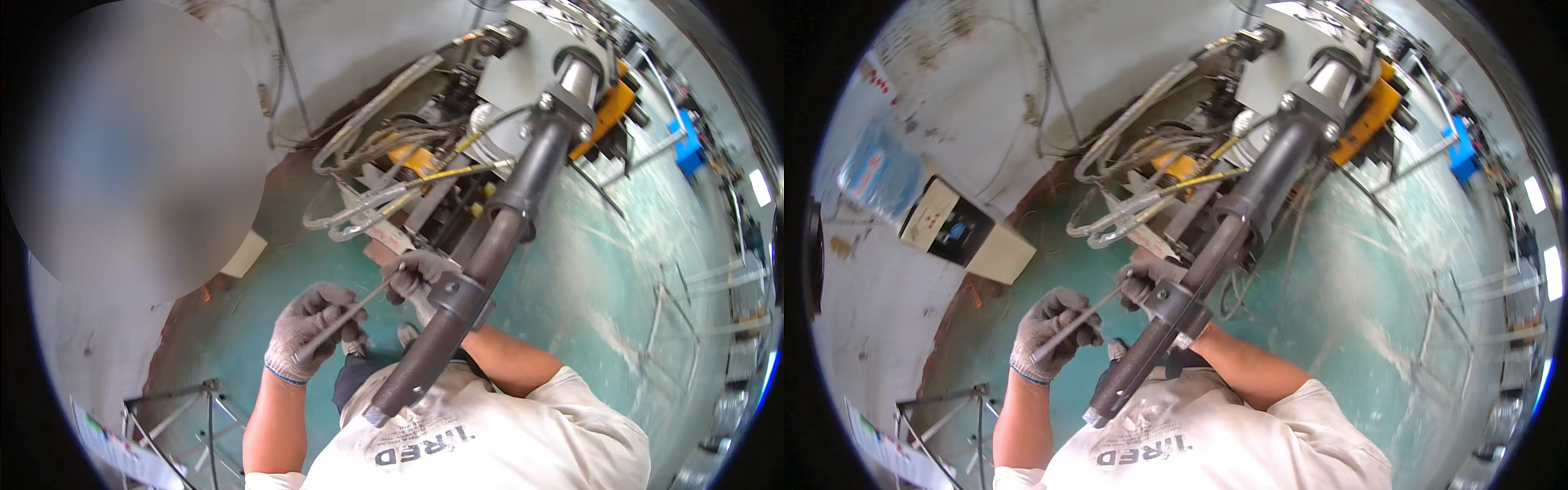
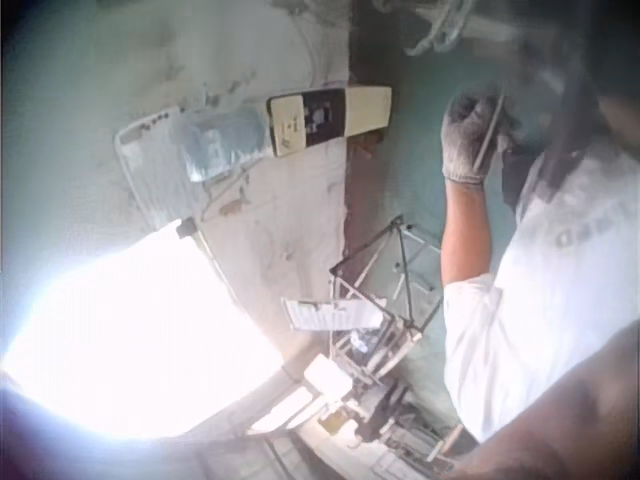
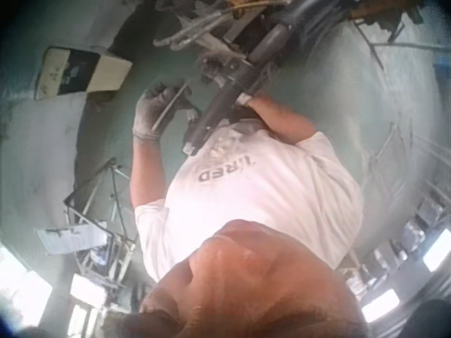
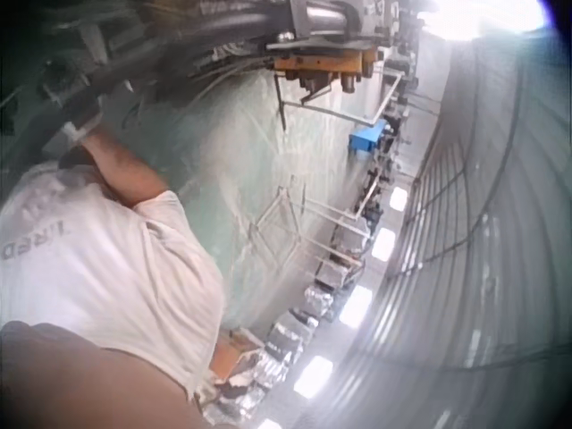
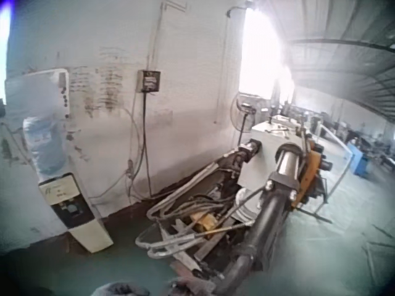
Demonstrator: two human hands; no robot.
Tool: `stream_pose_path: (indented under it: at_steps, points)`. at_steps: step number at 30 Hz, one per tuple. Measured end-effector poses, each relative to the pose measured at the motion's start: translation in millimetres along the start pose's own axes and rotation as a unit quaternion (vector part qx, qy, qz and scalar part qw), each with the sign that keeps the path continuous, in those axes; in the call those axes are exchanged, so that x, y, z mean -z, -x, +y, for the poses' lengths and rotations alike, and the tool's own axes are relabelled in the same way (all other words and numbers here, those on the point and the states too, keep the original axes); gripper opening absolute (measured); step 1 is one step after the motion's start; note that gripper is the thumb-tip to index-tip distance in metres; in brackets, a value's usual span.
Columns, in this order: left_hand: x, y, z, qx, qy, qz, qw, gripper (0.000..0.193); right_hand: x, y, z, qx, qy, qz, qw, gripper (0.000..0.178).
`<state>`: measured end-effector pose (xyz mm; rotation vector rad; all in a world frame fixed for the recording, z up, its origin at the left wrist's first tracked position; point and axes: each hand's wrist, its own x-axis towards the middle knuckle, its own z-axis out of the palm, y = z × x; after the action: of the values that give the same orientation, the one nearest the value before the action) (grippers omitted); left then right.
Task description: The person operates a metal rod bending machine to form a curved metal rod, then measures it on a workbench using a tape measure. They later adjust a clamp on a vertical pipe using a wrench.
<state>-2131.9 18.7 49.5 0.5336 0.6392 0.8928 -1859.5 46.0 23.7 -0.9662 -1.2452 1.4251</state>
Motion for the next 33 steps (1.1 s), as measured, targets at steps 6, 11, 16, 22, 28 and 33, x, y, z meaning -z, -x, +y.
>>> stream_pose_path:
  at_steps: [6, 11, 16, 22, 28, 33]
  points:
    - [-1, -45, 7, -0.010, 0.031, -0.096, 0.995, 0.059, -41, 30, -5, 0.071, -0.040, 0.244, 0.966, 0.023]
    - [-9, -69, -1, -0.012, 0.016, -0.149, 0.989, 0.038, -64, 49, -7, 0.096, -0.070, 0.325, 0.938, 0.028]
    - [-21, -73, 7, -0.050, -0.023, -0.135, 0.989, 0.025, -68, 54, -16, 0.093, -0.085, 0.301, 0.945, 0.030]
    - [-26, -82, 21, -0.083, -0.077, -0.170, 0.979, 0.022, -74, 48, -21, 0.097, -0.127, 0.337, 0.928, 0.028]
    - [-30, -84, 21, -0.096, -0.090, -0.189, 0.973, 0.018, -75, 47, -17, 0.096, -0.123, 0.358, 0.921, 0.031]
    - [-30, -93, 18, -0.076, -0.094, -0.199, 0.972, 0.030, -74, 53, -17, 0.086, -0.151, 0.355, 0.919, 0.028]
